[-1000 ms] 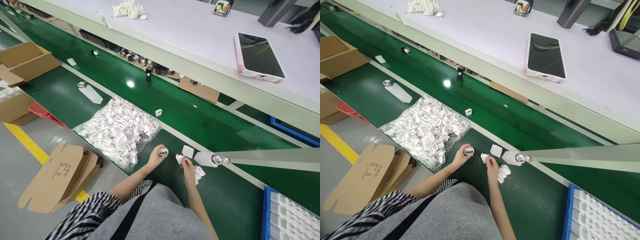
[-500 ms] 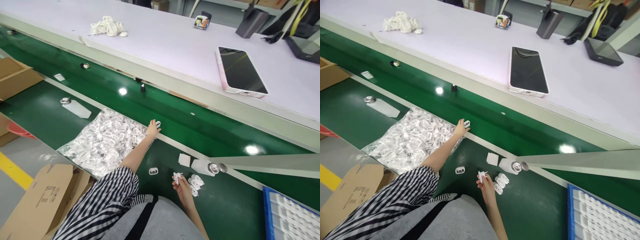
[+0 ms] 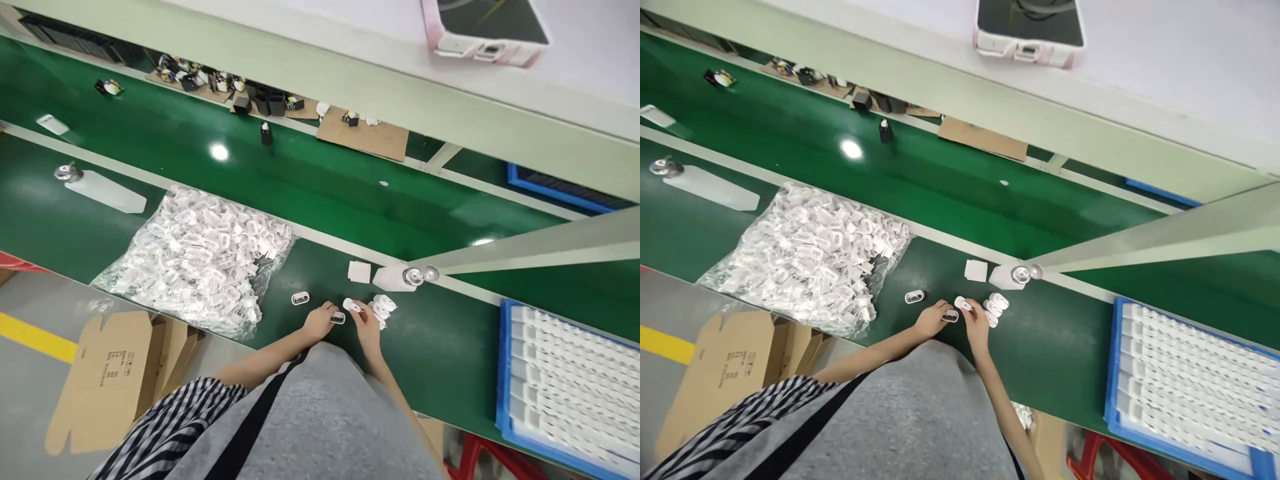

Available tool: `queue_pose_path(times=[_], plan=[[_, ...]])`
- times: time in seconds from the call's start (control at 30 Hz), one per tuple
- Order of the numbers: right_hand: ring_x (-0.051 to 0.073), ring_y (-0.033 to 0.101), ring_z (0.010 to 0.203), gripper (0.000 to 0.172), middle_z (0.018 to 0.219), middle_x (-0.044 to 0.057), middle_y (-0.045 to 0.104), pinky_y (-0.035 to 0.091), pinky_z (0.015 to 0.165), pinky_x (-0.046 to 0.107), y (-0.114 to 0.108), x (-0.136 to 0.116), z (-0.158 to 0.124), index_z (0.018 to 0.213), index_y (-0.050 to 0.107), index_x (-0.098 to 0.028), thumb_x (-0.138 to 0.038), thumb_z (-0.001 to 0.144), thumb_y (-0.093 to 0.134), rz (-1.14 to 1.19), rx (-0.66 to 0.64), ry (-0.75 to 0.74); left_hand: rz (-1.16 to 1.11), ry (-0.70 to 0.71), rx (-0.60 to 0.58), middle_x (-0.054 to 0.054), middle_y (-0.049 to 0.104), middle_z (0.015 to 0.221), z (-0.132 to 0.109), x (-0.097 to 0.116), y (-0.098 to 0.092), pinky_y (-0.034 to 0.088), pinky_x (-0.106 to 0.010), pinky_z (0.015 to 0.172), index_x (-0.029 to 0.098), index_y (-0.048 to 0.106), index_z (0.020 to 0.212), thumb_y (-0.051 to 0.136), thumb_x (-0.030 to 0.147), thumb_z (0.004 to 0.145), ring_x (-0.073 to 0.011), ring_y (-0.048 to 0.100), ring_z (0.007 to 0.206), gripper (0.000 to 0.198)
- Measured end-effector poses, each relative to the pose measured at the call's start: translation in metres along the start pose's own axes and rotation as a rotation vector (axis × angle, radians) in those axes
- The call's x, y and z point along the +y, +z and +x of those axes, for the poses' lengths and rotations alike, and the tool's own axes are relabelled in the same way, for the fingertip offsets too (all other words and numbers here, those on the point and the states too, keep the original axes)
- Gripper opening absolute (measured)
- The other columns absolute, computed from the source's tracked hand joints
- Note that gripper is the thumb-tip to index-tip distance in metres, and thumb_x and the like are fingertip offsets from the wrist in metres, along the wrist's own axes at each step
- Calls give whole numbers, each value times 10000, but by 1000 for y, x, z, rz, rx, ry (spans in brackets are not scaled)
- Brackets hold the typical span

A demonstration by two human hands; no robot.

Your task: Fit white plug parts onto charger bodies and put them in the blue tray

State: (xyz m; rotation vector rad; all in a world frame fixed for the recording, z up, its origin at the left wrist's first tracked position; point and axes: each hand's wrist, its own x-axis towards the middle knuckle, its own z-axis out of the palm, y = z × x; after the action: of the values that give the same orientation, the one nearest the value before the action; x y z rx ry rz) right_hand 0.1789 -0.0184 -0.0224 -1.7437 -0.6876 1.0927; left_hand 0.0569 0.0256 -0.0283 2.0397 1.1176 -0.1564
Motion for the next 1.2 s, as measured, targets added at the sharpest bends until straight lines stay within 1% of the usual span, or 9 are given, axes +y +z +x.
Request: queue_pose_path(times=[0.07, 0.2, 0.37, 0.5, 0.77, 0.9, 1.07, 1.13, 1.2], plan=[[200, 498, 866, 217, 931, 69, 561, 400, 747, 368, 1, 10, -5, 787, 567, -177, -300, 622, 497, -167, -80, -91, -58, -50, 48, -52, 488, 978, -3, -5, 12, 403, -237, 693, 166, 450, 991, 452, 165, 689, -156, 516, 802, 301], [199, 473, 923, 236, 995, 66, 538, 375, 787, 379, 4, 25, -15, 839, 567, -202, -290, 684, 413, -396, -175, -238, -150, -32, 107, -36, 526, 930, -3, -11, 14, 398, -234, 699, 163, 406, 1018, 477, 218, 688, -142, 520, 781, 343], [187, 471, 928, 266, 1004, 73, 529, 365, 807, 358, 3, 25, -18, 868, 561, -198, -308, 726, 364, -533, -173, -324, -124, -12, 113, -18, 557, 813, -8, -11, 14, 404, -235, 652, 168, 438, 951, 457, 232, 704, -144, 532, 730, 256], [182, 477, 924, 260, 1012, 69, 528, 372, 802, 350, 0, 22, -19, 877, 554, -206, -304, 739, 357, -594, -225, -384, -95, -22, 122, -25, 567, 834, -10, -10, 16, 401, -232, 653, 167, 413, 988, 439, 215, 717, -144, 538, 746, 276], [186, 490, 910, 242, 1009, 50, 533, 389, 788, 344, -1, 27, -18, 897, 549, -224, -288, 739, 376, -625, -216, -411, -75, -27, 117, -29, 576, 823, -8, -9, 17, 399, -231, 667, 171, 431, 960, 447, 233, 728, -149, 539, 771, 241], [207, 504, 891, 274, 999, 59, 542, 410, 759, 362, -1, 27, -16, 974, 515, -211, -263, 723, 415, -673, -234, -386, -59, -31, 106, -30, 580, 806, -9, -9, 17, 404, -244, 664, 171, 443, 958, 437, 261, 738, -156, 544, 753, 238], [233, 487, 919, 276, 1023, 74, 527, 406, 762, 367, -1, 19, -11, 937, 544, -200, -138, 681, 462, -813, -261, -425, 49, 77, 115, -68, 503, 1050, -12, -5, 7, 381, -242, 763, 156, 441, 1017, 431, 225, 747, -160, 486, 919, 279], [241, 509, 879, 290, 986, 80, 548, 417, 732, 365, 0, 13, -7, 919, 552, -198, -92, 657, 485, -902, -321, -437, 148, 51, 58, -95, 518, 1021, -10, 1, 0, 395, -264, 745, 131, 456, 1015, 432, 192, 742, -181, 495, 903, 280], [254, 525, 842, 287, 951, 93, 565, 423, 700, 361, 0, 7, -3, 903, 559, -188, -78, 641, 515, -982, -387, -436, 251, -7, -39, -121, 562, 913, -6, 10, -8, 420, -290, 679, 95, 481, 985, 412, 152, 741, -205, 528, 823, 260]])
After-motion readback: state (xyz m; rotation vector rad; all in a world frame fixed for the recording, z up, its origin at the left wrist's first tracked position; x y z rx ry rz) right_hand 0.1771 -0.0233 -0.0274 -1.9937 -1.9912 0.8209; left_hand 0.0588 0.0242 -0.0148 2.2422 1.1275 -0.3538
